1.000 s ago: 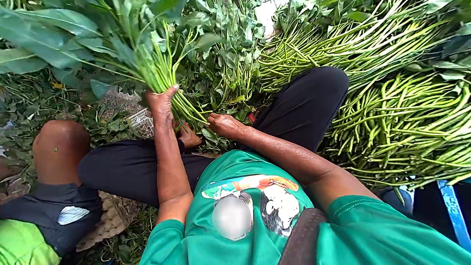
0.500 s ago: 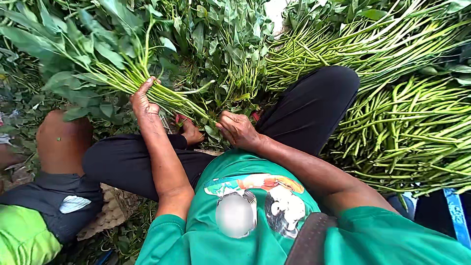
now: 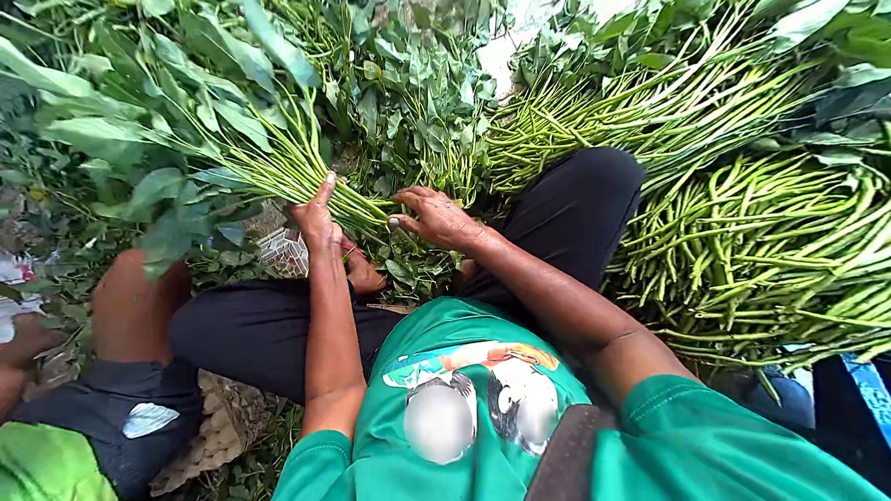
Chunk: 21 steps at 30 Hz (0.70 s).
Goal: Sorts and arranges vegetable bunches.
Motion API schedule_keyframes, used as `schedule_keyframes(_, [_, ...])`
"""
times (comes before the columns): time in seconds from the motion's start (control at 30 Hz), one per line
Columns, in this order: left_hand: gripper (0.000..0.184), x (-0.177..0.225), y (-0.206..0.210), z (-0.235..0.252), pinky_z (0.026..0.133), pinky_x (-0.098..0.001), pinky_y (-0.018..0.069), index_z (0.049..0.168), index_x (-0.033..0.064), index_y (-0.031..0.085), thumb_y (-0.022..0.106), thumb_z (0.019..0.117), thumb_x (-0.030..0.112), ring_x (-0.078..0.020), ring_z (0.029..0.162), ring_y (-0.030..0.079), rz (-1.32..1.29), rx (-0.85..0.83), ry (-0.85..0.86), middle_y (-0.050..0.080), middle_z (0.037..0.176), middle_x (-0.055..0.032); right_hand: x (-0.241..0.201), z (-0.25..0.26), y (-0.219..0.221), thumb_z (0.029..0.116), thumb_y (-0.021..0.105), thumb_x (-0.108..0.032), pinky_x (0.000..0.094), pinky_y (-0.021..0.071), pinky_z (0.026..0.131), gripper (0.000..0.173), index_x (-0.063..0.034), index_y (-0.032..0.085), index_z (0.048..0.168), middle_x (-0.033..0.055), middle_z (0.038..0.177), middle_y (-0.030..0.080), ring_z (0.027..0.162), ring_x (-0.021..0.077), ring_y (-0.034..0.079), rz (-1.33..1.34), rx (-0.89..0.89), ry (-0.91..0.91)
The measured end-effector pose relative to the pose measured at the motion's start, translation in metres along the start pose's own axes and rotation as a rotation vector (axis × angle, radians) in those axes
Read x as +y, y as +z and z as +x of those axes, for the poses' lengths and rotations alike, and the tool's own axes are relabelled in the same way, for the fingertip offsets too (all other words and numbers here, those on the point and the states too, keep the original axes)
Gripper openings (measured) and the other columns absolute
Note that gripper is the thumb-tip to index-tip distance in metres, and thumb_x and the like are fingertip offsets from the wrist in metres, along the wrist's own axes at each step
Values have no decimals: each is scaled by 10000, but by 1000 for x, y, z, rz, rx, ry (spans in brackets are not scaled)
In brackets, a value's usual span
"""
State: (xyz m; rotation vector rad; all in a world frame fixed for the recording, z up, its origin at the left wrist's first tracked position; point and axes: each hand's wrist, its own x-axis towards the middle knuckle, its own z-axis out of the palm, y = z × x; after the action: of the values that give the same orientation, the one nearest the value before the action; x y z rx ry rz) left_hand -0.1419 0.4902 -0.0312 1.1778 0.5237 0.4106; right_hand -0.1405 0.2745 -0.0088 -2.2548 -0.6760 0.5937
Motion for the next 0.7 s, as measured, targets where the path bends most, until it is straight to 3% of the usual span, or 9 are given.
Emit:
schedule_keyframes(0.03, [492, -2, 7, -3, 819, -462, 640, 1301, -53, 470, 719, 877, -89, -301, 889, 733, -20, -12, -8, 703, 1029, -198, -2, 3, 1, 1063, 549, -414, 609, 453, 1081, 497, -41, 620, 1384, 204, 1353, 639, 1268, 385, 607, -1, -7, 4])
schedule_keyframes(0.1, [488, -3, 15, -6, 823, -472, 640, 1300, -43, 469, 714, 881, -94, -312, 896, 735, -64, -40, -33, 703, 1036, -200, -3, 2, 7, 1050, 589, -325, 618, 526, 945, 376, -23, 669, 1259, 205, 1169, 699, 1085, 389, 685, 11, 27, 22])
schedule_keyframes(0.17, [448, 0, 18, -7, 838, -474, 636, 1290, -35, 484, 700, 901, -82, -314, 905, 738, -112, -82, -59, 715, 1037, -195, 1, -1, 9, 1031, 621, -271, 580, 545, 897, 318, 8, 697, 1162, 197, 1033, 711, 974, 356, 699, 147, 53, 57])
schedule_keyframes(0.23, [377, 3, 18, -8, 847, -457, 634, 1266, -22, 515, 667, 925, -77, -300, 911, 741, -150, -127, -79, 725, 1034, -178, 5, -5, 6, 1020, 651, -229, 437, 562, 836, 271, 15, 707, 1121, 135, 957, 715, 862, 221, 678, 476, 18, 131])
schedule_keyframes(0.3, [322, 6, 14, -14, 858, -426, 628, 1256, 25, 540, 630, 955, -51, -271, 938, 738, -168, -183, -93, 727, 1064, -143, 5, -15, 3, 1028, 628, -178, 274, 524, 724, 204, -2, 677, 1119, 46, 950, 676, 777, 84, 603, 872, -57, 205])
schedule_keyframes(0.33, [323, 9, 12, -20, 882, -388, 624, 1281, 84, 556, 630, 977, 2, -230, 984, 735, -141, -217, -107, 729, 1114, -95, 5, -20, 4, 1020, 628, -155, 258, 529, 706, 168, -22, 655, 1117, 28, 948, 669, 764, 70, 605, 992, -78, 216])
schedule_keyframes(0.4, [335, 8, 12, -25, 883, -380, 622, 1289, 117, 584, 658, 971, 42, -220, 1008, 730, -151, -210, -135, 725, 1150, -79, 8, -30, 9, 977, 645, -107, 270, 555, 702, 162, -40, 616, 1122, 36, 934, 664, 745, 87, 626, 1048, -57, 197])
schedule_keyframes(0.5, [346, 2, 18, -23, 862, -411, 622, 1276, 79, 582, 668, 949, 8, -246, 983, 728, -220, -126, -161, 721, 1134, -117, 12, -30, 4, 989, 655, -120, 306, 580, 711, 184, 19, 643, 1110, 71, 892, 685, 725, 124, 650, 945, 81, 201])
schedule_keyframes(0.7, [205, 1, 31, -27, 824, -463, 616, 1173, 1, 623, 584, 973, -14, -303, 914, 714, -451, -52, -277, 707, 1054, -187, 25, -25, -12, 973, 708, -159, 287, 584, 687, 187, 17, 693, 1034, 73, 849, 720, 725, 133, 682, 985, 298, 303])
